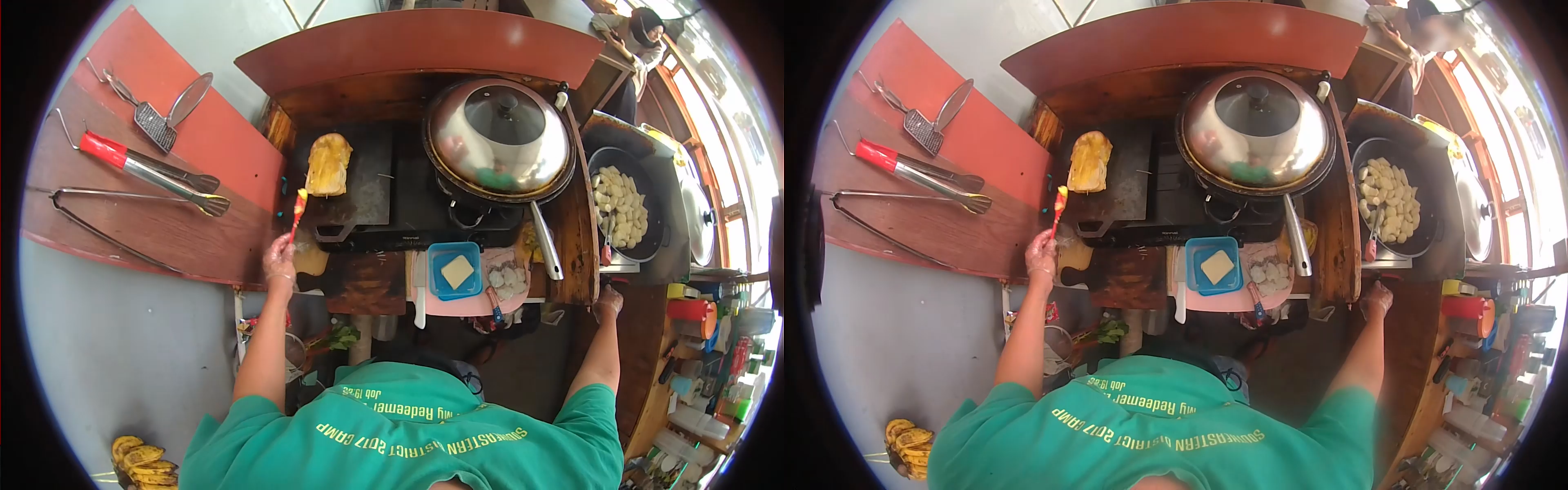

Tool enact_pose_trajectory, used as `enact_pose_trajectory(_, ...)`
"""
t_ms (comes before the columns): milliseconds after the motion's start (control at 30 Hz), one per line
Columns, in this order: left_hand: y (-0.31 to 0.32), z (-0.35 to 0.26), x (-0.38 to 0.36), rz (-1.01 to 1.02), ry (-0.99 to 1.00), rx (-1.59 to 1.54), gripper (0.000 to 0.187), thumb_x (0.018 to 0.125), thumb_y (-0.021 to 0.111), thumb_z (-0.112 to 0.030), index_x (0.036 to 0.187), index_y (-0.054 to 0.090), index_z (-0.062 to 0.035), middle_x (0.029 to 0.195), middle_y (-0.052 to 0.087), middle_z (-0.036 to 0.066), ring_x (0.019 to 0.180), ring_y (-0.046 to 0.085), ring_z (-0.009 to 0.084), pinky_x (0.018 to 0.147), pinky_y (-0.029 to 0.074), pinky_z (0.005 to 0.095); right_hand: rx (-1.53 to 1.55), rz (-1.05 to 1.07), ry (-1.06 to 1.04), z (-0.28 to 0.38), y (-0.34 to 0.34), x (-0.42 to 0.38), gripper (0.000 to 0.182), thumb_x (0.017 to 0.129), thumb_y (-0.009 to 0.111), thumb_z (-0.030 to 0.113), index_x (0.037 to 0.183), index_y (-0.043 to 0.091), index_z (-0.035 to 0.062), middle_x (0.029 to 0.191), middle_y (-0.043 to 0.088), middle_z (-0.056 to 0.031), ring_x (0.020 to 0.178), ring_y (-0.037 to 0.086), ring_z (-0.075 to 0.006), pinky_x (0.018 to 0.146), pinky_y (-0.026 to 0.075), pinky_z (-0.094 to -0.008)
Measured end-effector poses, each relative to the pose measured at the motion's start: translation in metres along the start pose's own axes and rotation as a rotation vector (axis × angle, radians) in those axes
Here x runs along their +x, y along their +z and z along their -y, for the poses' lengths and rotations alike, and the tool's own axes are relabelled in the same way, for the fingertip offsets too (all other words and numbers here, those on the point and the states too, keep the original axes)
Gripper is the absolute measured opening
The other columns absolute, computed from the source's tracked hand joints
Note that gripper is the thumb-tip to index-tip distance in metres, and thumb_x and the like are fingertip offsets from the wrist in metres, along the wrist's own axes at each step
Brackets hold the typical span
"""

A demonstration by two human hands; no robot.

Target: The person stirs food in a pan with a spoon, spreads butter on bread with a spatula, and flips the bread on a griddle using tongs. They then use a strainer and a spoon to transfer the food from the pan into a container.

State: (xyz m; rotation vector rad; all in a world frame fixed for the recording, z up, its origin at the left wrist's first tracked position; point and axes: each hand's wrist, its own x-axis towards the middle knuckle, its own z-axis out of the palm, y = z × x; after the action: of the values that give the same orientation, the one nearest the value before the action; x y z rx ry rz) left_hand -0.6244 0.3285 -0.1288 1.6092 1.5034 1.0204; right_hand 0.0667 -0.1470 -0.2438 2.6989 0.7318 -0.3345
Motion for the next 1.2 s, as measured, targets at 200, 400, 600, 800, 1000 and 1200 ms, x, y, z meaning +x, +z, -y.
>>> enact_pose_trajectory(200,0.026,-0.037,0.035,-0.065,0.381,0.482,0.023,0.086,0.061,-0.001,0.107,0.067,-0.0075,0.092,0.067,0.010,0.084,0.064,0.0238,0.076,0.050,0.0364,0.336,0.015,0.210,-0.004,0.019,0.014,0.029,0.078,0.061,0.010,0.107,0.061,0.0075,0.112,0.066,-0.0109,0.111,0.060,-0.0294,0.098,0.047,-0.0366)
enact_pose_trajectory(400,0.028,-0.061,-0.005,-0.074,0.590,0.671,0.024,0.083,0.060,-0.002,0.102,0.068,-0.0136,0.093,0.067,0.013,0.088,0.063,0.0349,0.078,0.049,0.0456,-0.004,-0.094,-0.038,-0.006,0.014,0.006,0.030,0.082,0.061,0.028,0.104,0.059,0.0078,0.098,0.069,-0.0137,0.100,0.065,-0.0273,0.089,0.049,-0.0393)
enact_pose_trajectory(600,0.040,-0.059,0.017,-0.092,0.547,0.601,0.022,0.084,0.060,-0.002,0.103,0.067,-0.0094,0.096,0.067,0.015,0.089,0.063,0.0358,0.079,0.050,0.0435,0.046,-0.011,-0.016,-0.003,0.007,0.005,0.035,0.077,0.062,0.014,0.111,0.059,0.0079,0.110,0.067,-0.0141,0.110,0.062,-0.0283,0.095,0.048,-0.0385)
enact_pose_trajectory(800,0.052,-0.067,-0.066,0.391,-0.215,-0.239,0.027,0.095,0.058,-0.013,0.122,0.059,-0.0066,0.087,0.061,0.002,0.062,0.051,0.0058,0.054,0.042,0.0200,0.093,0.000,0.013,-0.015,0.016,0.013,0.033,0.078,0.061,0.018,0.110,0.058,0.0105,0.103,0.068,-0.0122,0.104,0.064,-0.0284,0.091,0.049,-0.0386)
enact_pose_trajectory(1000,0.120,-0.109,-0.200,0.779,-0.518,-0.384,0.029,0.094,0.058,-0.006,0.122,0.056,-0.0008,0.088,0.063,0.006,0.060,0.052,0.0081,0.050,0.042,0.0206,0.732,0.006,0.078,-0.030,0.089,0.041,0.013,0.086,0.059,0.024,0.092,0.060,0.0116,0.083,0.066,-0.0048,0.084,0.067,-0.0227,0.073,0.052,-0.0359)
enact_pose_trajectory(1200,0.280,-0.153,-0.231,0.908,-0.407,-0.270,0.031,0.093,0.059,-0.008,0.122,0.056,0.0031,0.089,0.064,0.006,0.059,0.052,0.0090,0.051,0.043,0.0237,1.603,0.389,0.358,-0.036,0.051,-0.065,0.036,0.094,0.059,0.035,0.100,0.066,0.0006,0.089,0.067,-0.0127,0.077,0.066,-0.0250,0.070,0.055,-0.0377)
